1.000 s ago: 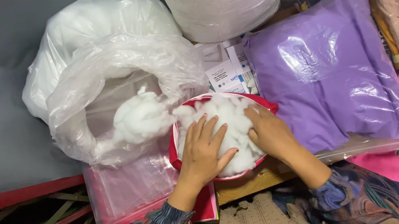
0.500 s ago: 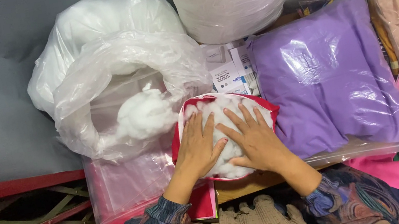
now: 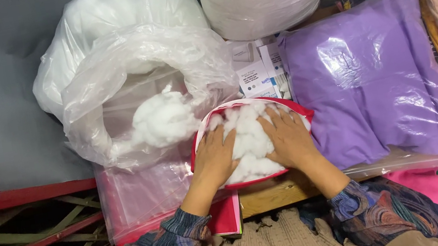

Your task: Stuffing a small fabric pillow with polyester fiberfill from a large storage bag

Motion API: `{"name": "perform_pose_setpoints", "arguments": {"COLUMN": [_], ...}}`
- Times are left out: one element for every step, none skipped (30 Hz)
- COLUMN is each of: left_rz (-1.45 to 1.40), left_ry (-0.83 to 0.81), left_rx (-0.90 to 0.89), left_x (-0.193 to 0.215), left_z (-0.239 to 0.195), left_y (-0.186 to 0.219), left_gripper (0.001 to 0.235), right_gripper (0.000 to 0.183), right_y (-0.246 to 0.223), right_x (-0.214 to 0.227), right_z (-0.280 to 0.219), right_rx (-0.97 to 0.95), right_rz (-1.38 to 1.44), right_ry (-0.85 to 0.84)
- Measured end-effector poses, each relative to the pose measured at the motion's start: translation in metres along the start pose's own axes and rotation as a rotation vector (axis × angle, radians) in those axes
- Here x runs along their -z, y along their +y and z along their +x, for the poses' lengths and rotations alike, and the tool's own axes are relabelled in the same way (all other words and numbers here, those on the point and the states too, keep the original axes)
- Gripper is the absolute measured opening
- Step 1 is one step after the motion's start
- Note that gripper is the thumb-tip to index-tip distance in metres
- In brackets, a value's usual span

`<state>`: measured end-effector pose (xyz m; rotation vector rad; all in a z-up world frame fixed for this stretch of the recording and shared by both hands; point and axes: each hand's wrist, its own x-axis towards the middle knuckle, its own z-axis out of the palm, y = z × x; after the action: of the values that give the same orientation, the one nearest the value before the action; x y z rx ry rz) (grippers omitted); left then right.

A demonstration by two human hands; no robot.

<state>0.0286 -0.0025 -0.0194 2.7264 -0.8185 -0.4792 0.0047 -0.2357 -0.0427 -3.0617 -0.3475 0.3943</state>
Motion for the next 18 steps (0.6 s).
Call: {"name": "perform_pose_setpoints", "arguments": {"left_rz": [-0.002, -0.028, -0.054, -0.054, -0.134, -0.216, -0.217, -0.265, -0.312, -0.313, -0.324, -0.335, -0.336, -0.301, -0.265, -0.266, -0.191, -0.114], "left_ry": [-0.002, 0.039, 0.081, 0.08, 0.156, 0.233, 0.234, 0.315, 0.395, 0.396, 0.402, 0.407, 0.407, 0.333, 0.259, 0.261, 0.134, 0.005], "left_rx": [0.002, -0.023, -0.049, -0.047, -0.088, -0.128, -0.126, -0.193, -0.26, -0.26, -0.286, -0.313, -0.315, -0.308, -0.301, -0.302, -0.234, -0.166], "left_x": [-0.001, 0.0, 0.0, 0.008, 0.015, 0.022, 0.027, 0.032, 0.037, 0.042, 0.048, 0.054, 0.059, 0.064, 0.069, 0.07, 0.071, 0.072], "left_z": [-0.002, -0.001, -0.001, -0.004, -0.007, -0.009, -0.012, -0.015, -0.018, -0.02, -0.023, -0.025, -0.029, -0.032, -0.035, -0.036, -0.036, -0.037], "left_y": [0.0, 0.0, -0.001, 0.001, 0.002, 0.004, 0.005, 0.006, 0.007, 0.009, 0.012, 0.015, 0.016, 0.017, 0.017, 0.019, 0.02, 0.021], "left_gripper": [0.078, 0.075, 0.072, 0.072, 0.071, 0.071, 0.071, 0.07, 0.07, 0.07, 0.073, 0.076, 0.076, 0.089, 0.101, 0.101, 0.109, 0.118], "right_gripper": [0.1, 0.101, 0.102, 0.102, 0.104, 0.105, 0.105, 0.104, 0.104, 0.104, 0.101, 0.098, 0.098, 0.099, 0.1, 0.1, 0.098, 0.096], "right_y": [0.0, 0.001, 0.001, 0.001, 0.001, 0.002, 0.001, 0.001, 0.0, 0.003, 0.006, 0.01, 0.012, 0.015, 0.018, 0.012, 0.007, 0.002], "right_x": [0.003, 0.007, 0.01, 0.022, 0.034, 0.046, 0.06, 0.073, 0.087, 0.091, 0.094, 0.098, 0.096, 0.095, 0.093, 0.091, 0.089, 0.086], "right_z": [-0.002, -0.003, -0.003, -0.007, -0.012, -0.016, -0.022, -0.027, -0.032, -0.036, -0.041, -0.046, -0.05, -0.053, -0.057, -0.058, -0.059, -0.061], "right_rx": [0.002, 0.014, 0.026, 0.028, 0.073, 0.118, 0.12, 0.174, 0.228, 0.228, 0.246, 0.262, 0.26, 0.274, 0.287, 0.287, 0.311, 0.333], "right_rz": [0.001, 0.075, 0.148, 0.149, 0.234, 0.317, 0.316, 0.425, 0.533, 0.532, 0.56, 0.586, 0.585, 0.525, 0.465, 0.462, 0.376, 0.292], "right_ry": [-0.003, -0.003, -0.003, -0.004, 0.012, 0.028, 0.026, 0.062, 0.097, 0.097, 0.121, 0.146, 0.146, 0.158, 0.17, 0.171, 0.153, 0.135]}}
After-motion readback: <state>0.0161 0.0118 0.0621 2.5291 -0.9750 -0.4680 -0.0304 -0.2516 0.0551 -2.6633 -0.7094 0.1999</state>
